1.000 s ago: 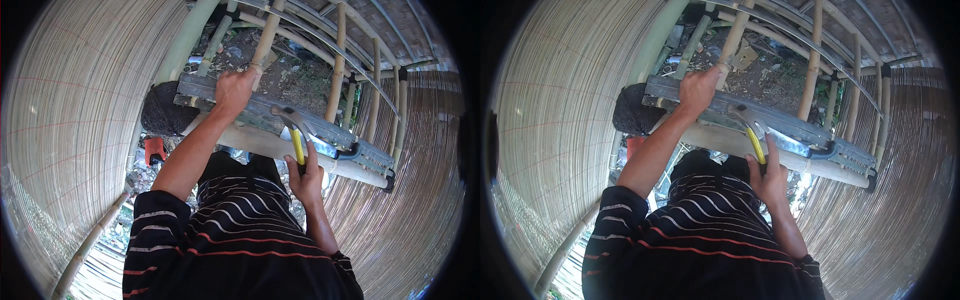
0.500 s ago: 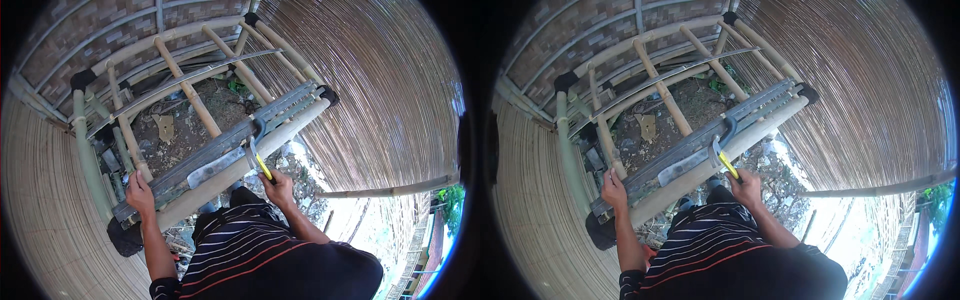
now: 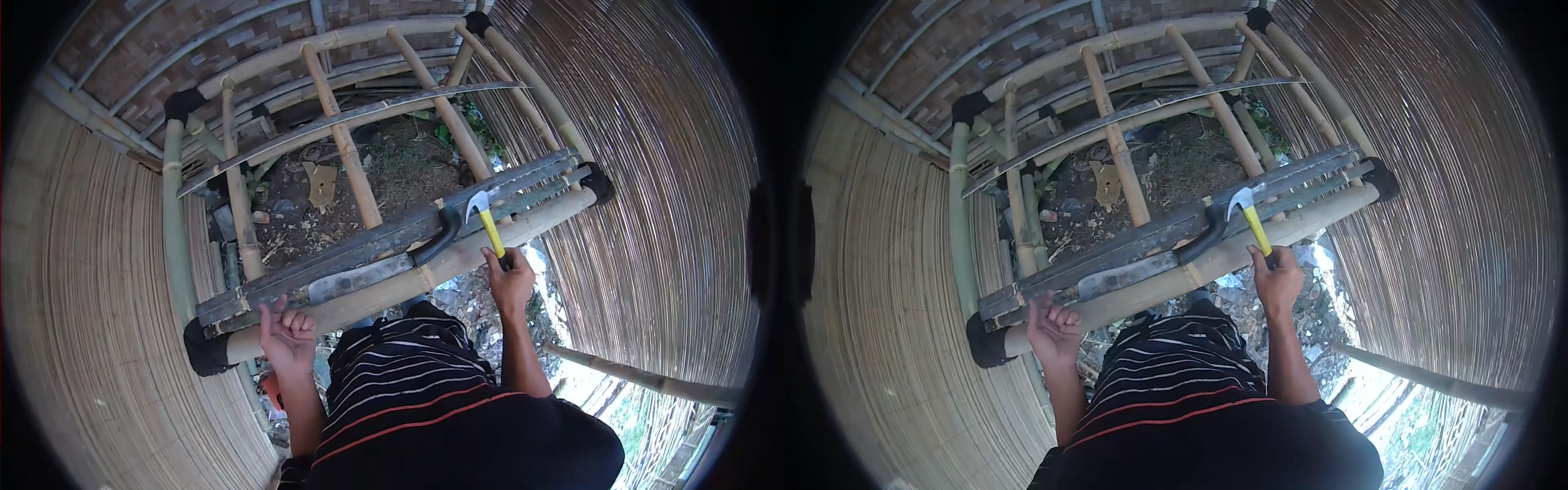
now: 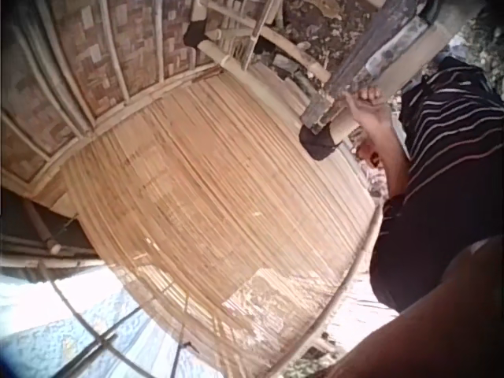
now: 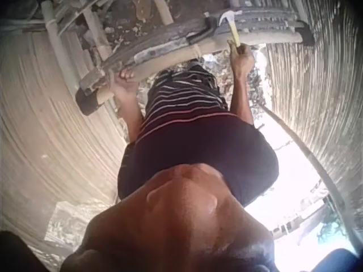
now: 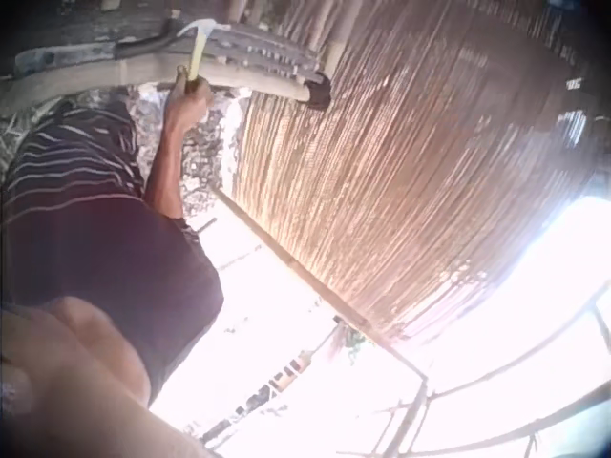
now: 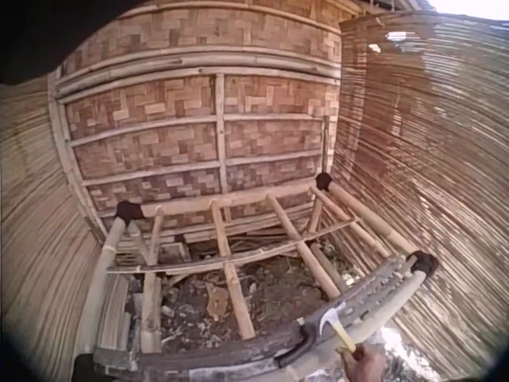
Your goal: Using a machete to split and shave strips of bamboo.
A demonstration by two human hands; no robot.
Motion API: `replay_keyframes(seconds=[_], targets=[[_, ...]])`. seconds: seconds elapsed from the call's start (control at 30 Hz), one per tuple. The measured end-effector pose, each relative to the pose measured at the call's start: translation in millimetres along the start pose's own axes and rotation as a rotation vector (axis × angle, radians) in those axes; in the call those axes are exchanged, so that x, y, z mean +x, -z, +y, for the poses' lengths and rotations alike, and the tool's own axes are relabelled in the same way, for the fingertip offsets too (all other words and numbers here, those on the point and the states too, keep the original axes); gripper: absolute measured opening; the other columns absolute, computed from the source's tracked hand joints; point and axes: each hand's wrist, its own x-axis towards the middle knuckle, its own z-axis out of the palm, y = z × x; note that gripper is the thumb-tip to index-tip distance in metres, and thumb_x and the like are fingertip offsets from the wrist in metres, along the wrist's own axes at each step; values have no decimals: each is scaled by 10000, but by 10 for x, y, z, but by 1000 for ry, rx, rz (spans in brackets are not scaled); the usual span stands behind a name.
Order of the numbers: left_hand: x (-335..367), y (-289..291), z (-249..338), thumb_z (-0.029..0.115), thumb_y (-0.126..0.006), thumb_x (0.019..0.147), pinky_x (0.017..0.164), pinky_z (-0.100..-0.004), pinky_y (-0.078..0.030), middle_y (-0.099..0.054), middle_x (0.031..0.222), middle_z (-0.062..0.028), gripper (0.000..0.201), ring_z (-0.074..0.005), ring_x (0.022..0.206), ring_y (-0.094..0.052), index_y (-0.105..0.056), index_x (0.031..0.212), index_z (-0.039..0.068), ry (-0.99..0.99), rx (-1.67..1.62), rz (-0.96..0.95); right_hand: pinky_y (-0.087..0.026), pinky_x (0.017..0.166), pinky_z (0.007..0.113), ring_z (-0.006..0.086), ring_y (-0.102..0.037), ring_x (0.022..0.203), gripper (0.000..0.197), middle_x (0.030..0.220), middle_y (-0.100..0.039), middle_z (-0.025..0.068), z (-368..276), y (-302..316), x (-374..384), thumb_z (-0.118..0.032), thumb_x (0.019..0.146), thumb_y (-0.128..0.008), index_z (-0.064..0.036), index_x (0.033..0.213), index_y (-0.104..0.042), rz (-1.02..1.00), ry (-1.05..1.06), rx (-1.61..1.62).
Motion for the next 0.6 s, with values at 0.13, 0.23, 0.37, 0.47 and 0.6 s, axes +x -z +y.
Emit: replay_keyframes(seconds=[0.13, 0.23, 0.37, 0.47, 0.6], targets=[[-105, -405, -406, 426, -491, 1011, 813, -344, -444, -648, 933, -105, 501, -248, 928, -586, -599, 1212, -20, 17, -138, -107, -488, 588, 374, 249, -599, 575, 386, 689, -655, 120, 296, 71, 469, -362, 822, -799, 8, 873, -704, -60, 68, -178], [-231, -430, -522, 412, -477, 1018, 893, -368, -467, -671, 1061, -146, 515, -277, 1046, -610, -560, 1279, -24, -60, -142, -158, -457, 561, 349, 183, -556, 577, 359, 666, -631, 91, 394, 8, 725, -316, 853, -783, 27, 830, -678, -155, 139, -124], [-463, -244, -691, 284, -523, 1000, 836, -343, -486, -631, 975, -97, 377, -230, 907, -596, -575, 1212, -23, -183, -97, 91, -437, 534, 332, 147, -508, 559, 389, 649, -619, 41, 841, -264, 1026, -373, 831, -803, -2, 809, -689, -129, 334, -76], [-601, 283, -828, 273, -573, 974, 769, -346, -484, -609, 945, -78, 294, -194, 846, -573, -608, 1105, 12, -260, -179, 299, -533, 649, 405, 246, -681, 685, 541, 785, -721, 110, 833, -221, 1086, -579, 801, -748, -48, 895, -724, -206, 263, -284], [-912, 1006, -898, 221, -557, 967, 715, -328, -465, -544, 880, -76, 231, -194, 793, -519, -599, 1034, 3, -376, -378, 641, -520, 638, 461, 343, -665, 702, 611, 800, -693, 153, 748, -150, 1095, -628, 854, -652, -18, 855, -693, -222, 293, -345]])
